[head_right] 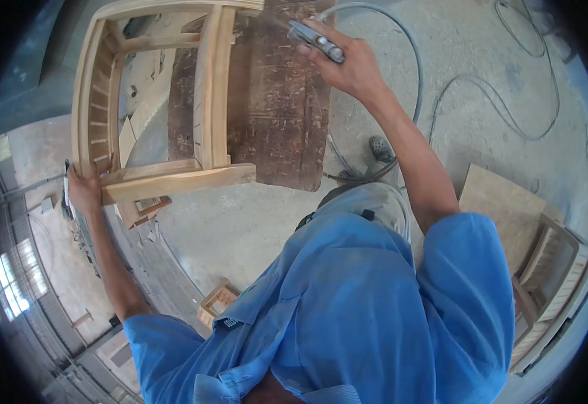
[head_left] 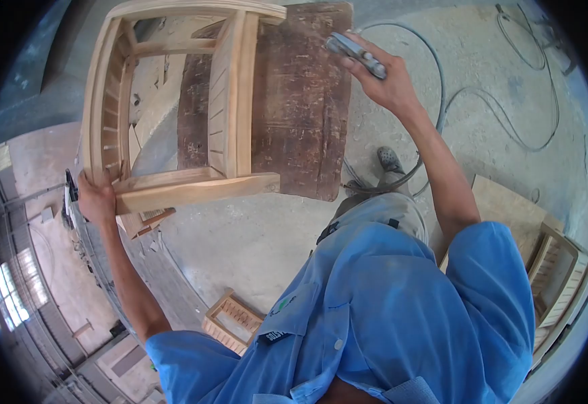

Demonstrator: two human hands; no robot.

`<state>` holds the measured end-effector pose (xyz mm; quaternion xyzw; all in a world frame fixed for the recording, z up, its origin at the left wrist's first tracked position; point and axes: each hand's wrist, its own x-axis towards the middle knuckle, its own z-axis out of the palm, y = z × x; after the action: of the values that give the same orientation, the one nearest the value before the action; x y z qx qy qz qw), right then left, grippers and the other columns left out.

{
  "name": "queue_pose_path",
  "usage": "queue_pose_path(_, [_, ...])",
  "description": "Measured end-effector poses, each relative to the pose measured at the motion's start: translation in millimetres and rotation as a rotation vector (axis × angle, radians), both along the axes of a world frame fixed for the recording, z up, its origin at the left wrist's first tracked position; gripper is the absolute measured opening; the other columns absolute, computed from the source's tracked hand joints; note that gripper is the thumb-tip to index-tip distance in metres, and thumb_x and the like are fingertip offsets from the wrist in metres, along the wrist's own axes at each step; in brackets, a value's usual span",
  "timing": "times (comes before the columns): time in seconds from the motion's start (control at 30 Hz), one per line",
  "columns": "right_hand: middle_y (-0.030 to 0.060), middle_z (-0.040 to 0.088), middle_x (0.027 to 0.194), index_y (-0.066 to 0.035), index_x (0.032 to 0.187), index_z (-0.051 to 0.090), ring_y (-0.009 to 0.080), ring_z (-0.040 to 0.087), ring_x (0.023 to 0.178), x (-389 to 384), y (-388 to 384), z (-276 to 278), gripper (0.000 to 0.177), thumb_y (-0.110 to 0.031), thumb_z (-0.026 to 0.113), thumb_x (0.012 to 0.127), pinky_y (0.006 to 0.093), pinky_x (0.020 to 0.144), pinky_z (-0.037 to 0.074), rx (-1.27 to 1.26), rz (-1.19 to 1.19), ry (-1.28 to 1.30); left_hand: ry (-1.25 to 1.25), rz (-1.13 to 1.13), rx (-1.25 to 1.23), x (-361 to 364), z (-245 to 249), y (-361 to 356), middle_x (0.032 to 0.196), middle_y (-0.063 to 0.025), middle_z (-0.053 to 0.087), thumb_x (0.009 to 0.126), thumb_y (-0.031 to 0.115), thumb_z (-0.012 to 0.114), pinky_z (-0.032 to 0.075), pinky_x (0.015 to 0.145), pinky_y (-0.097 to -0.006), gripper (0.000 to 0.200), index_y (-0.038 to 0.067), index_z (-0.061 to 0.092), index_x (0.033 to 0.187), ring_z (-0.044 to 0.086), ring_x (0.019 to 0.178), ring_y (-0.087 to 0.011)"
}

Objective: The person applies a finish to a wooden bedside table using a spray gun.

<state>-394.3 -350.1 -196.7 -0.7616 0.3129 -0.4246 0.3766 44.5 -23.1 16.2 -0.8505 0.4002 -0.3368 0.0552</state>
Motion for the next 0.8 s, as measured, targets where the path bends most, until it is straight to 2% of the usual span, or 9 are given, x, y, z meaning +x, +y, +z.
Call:
queue_pose_path(0.07, [0.0098,0.073,0.103,-0.016,0.13,0.061,0.0187,0.071,0.087,5.5,-7.3,-25.0,0.043,-0.029,0.069,0.089,0.0323,0.075,0.054,0.027,-0.025,0.093,-0.035,0.019,0.012,0.0,0.8,5.8,0.096,-0.0226,0.068,0.076,0.041,0.075,0.053,0.073,-0.0469,0.056,0.005,0.059,0.117,0.066,0.086,-0.0406])
queue_pose_path(0.17, [0.009,0.073,0.099,-0.015,0.128,0.062,0.0183,0.071,0.082,11.1,-18.7,-48.0,0.045,-0.032,0.07,0.087,0.0333,0.069,0.054,0.249,0.154,-0.152,-0.016,0.019,-0.017,-3.3,1.2,9.3,0.099,-0.0222,0.068,0.076,0.04,0.076,0.053,0.077,-0.0455,0.059,0.004,0.06,0.12,0.067,0.088,-0.0391])
queue_pose_path(0.23, [0.0082,0.073,0.098,-0.013,0.126,0.063,0.018,0.07,0.082,24.7,-29.5,-59.8,0.045,-0.033,0.072,0.086,0.0317,0.071,0.054,0.653,0.345,-0.265,0.015,0.078,-0.015,-15.8,3.6,1.4,0.108,-0.0234,0.067,0.077,0.045,0.076,0.052,0.082,-0.0427,0.064,0.0,0.06,0.119,0.066,0.099,-0.0367])
queue_pose_path(0.3, [0.0098,0.072,0.1,-0.015,0.125,0.064,0.0218,0.07,0.087,51.1,-41.1,-72.0,0.046,-0.038,0.071,0.086,0.0334,0.077,0.054,0.728,0.321,-0.258,0.051,0.075,-0.028,-23.0,3.6,-4.2,0.103,-0.0217,0.068,0.078,0.044,0.076,0.053,0.077,-0.0411,0.062,-0.002,0.06,0.117,0.067,0.092,-0.0341])
queue_pose_path(0.4, [0.0124,0.071,0.103,-0.018,0.123,0.065,0.0282,0.068,0.094,78.6,-63.4,-78.0,0.049,-0.048,0.068,0.084,0.0371,0.084,0.053,0.559,0.166,-0.226,0.061,0.064,-0.021,-30.1,2.9,-12.7,0.096,-0.0196,0.068,0.078,0.043,0.077,0.053,0.072,-0.0397,0.061,-0.002,0.059,0.115,0.067,0.083,-0.0318])
queue_pose_path(0.5, [0.014,0.07,0.106,-0.021,0.124,0.065,0.0327,0.066,0.099,101.9,-81.6,-118.7,0.053,-0.055,0.065,0.083,0.0406,0.088,0.052,0.559,0.158,-0.169,-0.002,0.033,-0.033,-32.6,-6.1,-16.1,0.085,-0.0138,0.066,0.078,0.035,0.079,0.051,0.063,-0.0388,0.051,-0.001,0.06,0.109,0.061,0.068,-0.0271])
queue_pose_path(0.6, [0.0139,0.07,0.107,-0.022,0.126,0.063,0.0353,0.065,0.101,93.1,-86.5,-151.4,0.056,-0.057,0.064,0.083,0.0416,0.091,0.05,0.561,0.124,-0.073,-0.029,0.125,0.0,-31.0,-10.3,-21.8,0.087,-0.0161,0.066,0.078,0.041,0.078,0.051,0.064,-0.04,0.053,0.0,0.058,0.105,0.063,0.071,-0.03])
queue_pose_path(0.7, [0.0128,0.072,0.093,-0.016,0.123,0.064,0.0288,0.07,0.086,83.7,-82.2,-168.0,0.054,-0.056,0.063,0.085,0.0386,0.073,0.056,0.465,0.05,-0.07,-0.049,0.232,0.066,-23.4,-8.5,-23.6,0.089,-0.0176,0.066,0.077,0.044,0.077,0.051,0.066,-0.042,0.056,0.0,0.056,0.105,0.064,0.075,-0.0333])
queue_pose_path(0.8, [0.005,0.071,0.09,-0.014,0.129,0.061,0.0147,0.067,0.081,80.4,-74.3,-150.5,0.053,-0.05,0.062,0.091,0.031,0.078,0.054,0.599,0.221,-0.202,-0.006,0.338,0.121,-12.0,-1.6,-24.5,0.091,-0.0189,0.067,0.076,0.045,0.078,0.052,0.069,-0.044,0.06,0.0,0.054,0.107,0.066,0.079,-0.036])
